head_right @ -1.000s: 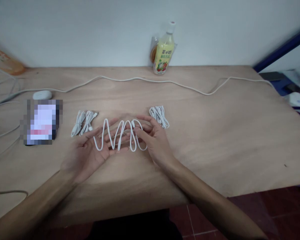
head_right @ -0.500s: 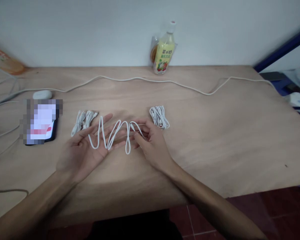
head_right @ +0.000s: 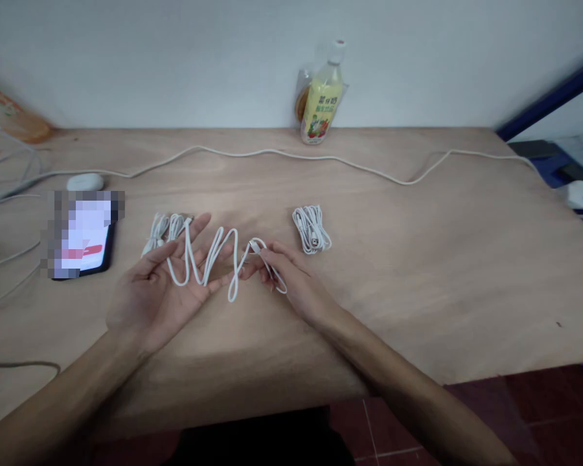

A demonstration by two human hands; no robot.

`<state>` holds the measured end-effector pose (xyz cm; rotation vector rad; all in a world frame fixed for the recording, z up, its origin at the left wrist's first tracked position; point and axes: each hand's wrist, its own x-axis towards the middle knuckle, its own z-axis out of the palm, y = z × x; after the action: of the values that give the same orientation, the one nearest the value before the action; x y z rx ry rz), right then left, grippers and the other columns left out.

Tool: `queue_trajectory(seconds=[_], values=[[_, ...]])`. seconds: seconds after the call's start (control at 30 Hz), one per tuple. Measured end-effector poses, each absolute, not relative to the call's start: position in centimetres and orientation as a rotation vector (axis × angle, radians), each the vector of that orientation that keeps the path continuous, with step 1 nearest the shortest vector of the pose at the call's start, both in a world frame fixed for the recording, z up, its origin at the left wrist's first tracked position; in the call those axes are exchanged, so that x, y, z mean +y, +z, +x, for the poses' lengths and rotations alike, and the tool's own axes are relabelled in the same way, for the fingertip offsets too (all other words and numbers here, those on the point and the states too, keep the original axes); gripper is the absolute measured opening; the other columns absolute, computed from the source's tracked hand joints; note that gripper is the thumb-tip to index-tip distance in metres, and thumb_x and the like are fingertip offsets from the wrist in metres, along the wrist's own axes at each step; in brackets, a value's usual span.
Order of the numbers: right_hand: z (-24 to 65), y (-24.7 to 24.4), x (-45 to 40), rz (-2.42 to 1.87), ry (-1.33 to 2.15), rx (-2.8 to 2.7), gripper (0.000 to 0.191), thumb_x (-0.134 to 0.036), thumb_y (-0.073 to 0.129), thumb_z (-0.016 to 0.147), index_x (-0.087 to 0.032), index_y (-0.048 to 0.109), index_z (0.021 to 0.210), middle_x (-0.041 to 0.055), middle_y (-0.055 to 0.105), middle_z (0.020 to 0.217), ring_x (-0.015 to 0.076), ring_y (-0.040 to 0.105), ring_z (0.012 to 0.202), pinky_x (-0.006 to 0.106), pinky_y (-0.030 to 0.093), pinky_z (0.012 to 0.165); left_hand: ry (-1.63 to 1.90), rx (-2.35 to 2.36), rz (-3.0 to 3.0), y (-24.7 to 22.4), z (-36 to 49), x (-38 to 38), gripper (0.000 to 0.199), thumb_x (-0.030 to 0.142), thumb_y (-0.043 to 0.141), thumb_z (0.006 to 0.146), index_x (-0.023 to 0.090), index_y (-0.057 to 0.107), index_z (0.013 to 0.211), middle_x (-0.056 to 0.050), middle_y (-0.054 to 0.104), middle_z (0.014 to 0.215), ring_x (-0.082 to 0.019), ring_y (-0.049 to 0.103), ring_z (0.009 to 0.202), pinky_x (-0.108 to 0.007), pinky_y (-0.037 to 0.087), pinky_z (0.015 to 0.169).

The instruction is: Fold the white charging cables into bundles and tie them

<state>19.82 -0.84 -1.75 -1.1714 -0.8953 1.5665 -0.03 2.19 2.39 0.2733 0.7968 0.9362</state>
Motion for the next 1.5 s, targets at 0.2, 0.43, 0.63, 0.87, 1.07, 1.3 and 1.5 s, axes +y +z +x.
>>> queue_trajectory(seconds=[0.2, 0.43, 0.63, 0.87, 1.07, 1.3, 1.5], values=[[20.10, -1.65, -0.76, -1.173, 1.669, -0.800, 0.027, -0.050, 0.075, 0.096, -0.026, 0.085, 0.090, 0.0021, 0.075, 0.081, 0.0171, 0.054, 0.070, 0.031, 0.038, 0.062, 0.960, 0.818, 0.269, 2.46, 0.03, 2.21, 0.059, 0.026, 0.045, 0.109, 0.024, 0.055, 0.167, -0.015, 0.081, 0.136, -0.037, 0.075, 0.133, -0.064, 0.055, 0.121], [20.23, -1.22, -1.03, -1.155, 1.696, -0.689, 0.018, -0.038, 0.091, 0.083, -0.026, 0.082, 0.094, -0.0036, 0.062, 0.076, 0.0129, 0.050, 0.064, 0.027, 0.039, 0.056, 0.961, 0.811, 0.299, 2.36, -0.04, 2.06, 0.061, 0.028, 0.047, 0.109, 0.024, 0.050, 0.170, -0.014, 0.082, 0.133, -0.037, 0.076, 0.132, -0.063, 0.056, 0.119], [20.24, -1.20, -1.07, -1.174, 1.736, -0.761, 0.023, -0.044, 0.087, 0.089, -0.024, 0.081, 0.096, -0.0057, 0.058, 0.068, 0.0097, 0.048, 0.055, 0.024, 0.040, 0.050, 0.971, 0.826, 0.311, 2.37, -0.01, 2.06, 0.061, 0.028, 0.047, 0.109, 0.022, 0.052, 0.169, -0.014, 0.084, 0.127, -0.033, 0.078, 0.130, -0.051, 0.060, 0.116], [20.13, -1.51, -0.82, -1.116, 1.670, -0.715, 0.036, -0.057, 0.086, 0.089, -0.024, 0.072, 0.092, -0.0018, 0.071, 0.074, 0.0151, 0.069, 0.060, 0.025, 0.050, 0.047, 0.955, 0.830, 0.322, 2.22, 0.11, 1.97, 0.061, 0.024, 0.048, 0.107, 0.016, 0.055, 0.167, -0.017, 0.082, 0.135, -0.037, 0.073, 0.138, -0.057, 0.057, 0.120], [20.04, -0.86, -0.82, -1.087, 1.649, -0.748, 0.039, -0.057, 0.088, 0.088, -0.025, 0.067, 0.094, -0.0020, 0.075, 0.078, 0.0141, 0.070, 0.060, 0.021, 0.045, 0.043, 0.943, 0.843, 0.321, 1.76, 0.44, 1.84, 0.057, 0.022, 0.054, 0.104, 0.009, 0.062, 0.159, -0.020, 0.079, 0.141, -0.040, 0.067, 0.145, -0.061, 0.055, 0.123], [20.04, -1.10, -0.93, -1.048, 1.643, -0.800, 0.027, -0.043, 0.089, 0.089, -0.027, 0.076, 0.108, -0.0006, 0.079, 0.087, 0.0163, 0.072, 0.071, 0.026, 0.052, 0.056, 0.991, 0.851, 0.296, 1.60, 0.55, 1.99, 0.056, 0.020, 0.052, 0.104, 0.006, 0.063, 0.157, -0.021, 0.079, 0.141, -0.038, 0.069, 0.144, -0.056, 0.053, 0.126], [20.21, -1.20, -0.93, -1.074, 1.704, -0.773, 0.021, -0.041, 0.082, 0.093, -0.026, 0.077, 0.106, -0.0036, 0.069, 0.073, 0.0143, 0.063, 0.061, 0.028, 0.050, 0.058, 0.969, 0.853, 0.281, 2.11, 0.71, 1.82, 0.061, 0.018, 0.049, 0.104, 0.008, 0.056, 0.164, -0.020, 0.080, 0.141, -0.037, 0.072, 0.139, -0.055, 0.055, 0.124]])
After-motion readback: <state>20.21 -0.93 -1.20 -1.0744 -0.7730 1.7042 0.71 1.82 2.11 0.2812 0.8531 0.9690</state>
